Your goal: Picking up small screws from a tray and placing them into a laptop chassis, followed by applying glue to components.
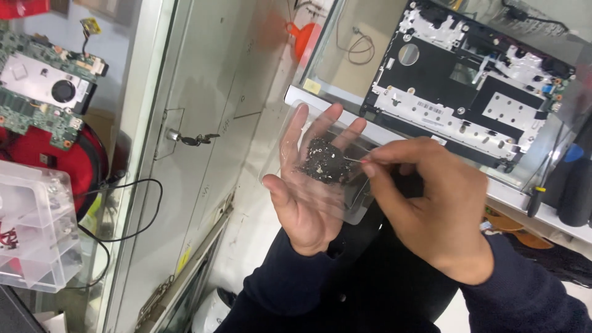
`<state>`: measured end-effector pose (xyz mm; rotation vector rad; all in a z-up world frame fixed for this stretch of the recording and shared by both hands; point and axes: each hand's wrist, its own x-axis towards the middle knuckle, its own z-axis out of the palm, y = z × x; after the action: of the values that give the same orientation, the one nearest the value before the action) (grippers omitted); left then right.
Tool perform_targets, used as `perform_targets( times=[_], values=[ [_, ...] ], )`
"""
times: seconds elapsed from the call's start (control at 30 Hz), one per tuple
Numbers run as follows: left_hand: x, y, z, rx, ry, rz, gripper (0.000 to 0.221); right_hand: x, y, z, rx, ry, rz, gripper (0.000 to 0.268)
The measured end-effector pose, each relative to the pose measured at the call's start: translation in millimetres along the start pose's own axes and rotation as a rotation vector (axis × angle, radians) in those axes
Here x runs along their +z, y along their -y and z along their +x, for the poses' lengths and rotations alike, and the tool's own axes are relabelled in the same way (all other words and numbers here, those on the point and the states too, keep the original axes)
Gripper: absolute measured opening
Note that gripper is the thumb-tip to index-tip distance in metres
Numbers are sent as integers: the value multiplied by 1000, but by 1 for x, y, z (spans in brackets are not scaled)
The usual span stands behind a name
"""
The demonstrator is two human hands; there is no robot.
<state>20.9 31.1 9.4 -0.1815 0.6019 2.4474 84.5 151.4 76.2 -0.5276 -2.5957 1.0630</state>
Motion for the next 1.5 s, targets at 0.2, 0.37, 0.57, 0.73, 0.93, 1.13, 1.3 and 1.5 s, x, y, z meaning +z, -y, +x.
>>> perform_targets(
  times=[0.2,0.37,0.57,0.73,0.93,1.13,1.3,1.5],
  values=[
    [0,3,-1,0,-3,-24,97,7,-7,-3,26,-63,-33,13],
    [1,3,-1,4,-10,-77,100,11,-9,-5,39,-37,-31,13],
    [1,5,0,-4,-9,-47,100,12,-11,-7,52,-2,-16,14],
    [0,5,0,-6,0,-1,97,10,-6,-4,67,44,23,10],
    [3,5,-1,4,-9,37,96,10,-7,-3,138,78,85,14],
    [3,3,0,-5,-18,60,96,4,-8,-1,246,106,250,16],
    [-1,-2,2,-30,-25,-18,97,-8,-10,5,292,127,479,16],
    [-24,-13,6,57,121,-152,85,-17,-44,5,394,15,485,20]
  ],
)
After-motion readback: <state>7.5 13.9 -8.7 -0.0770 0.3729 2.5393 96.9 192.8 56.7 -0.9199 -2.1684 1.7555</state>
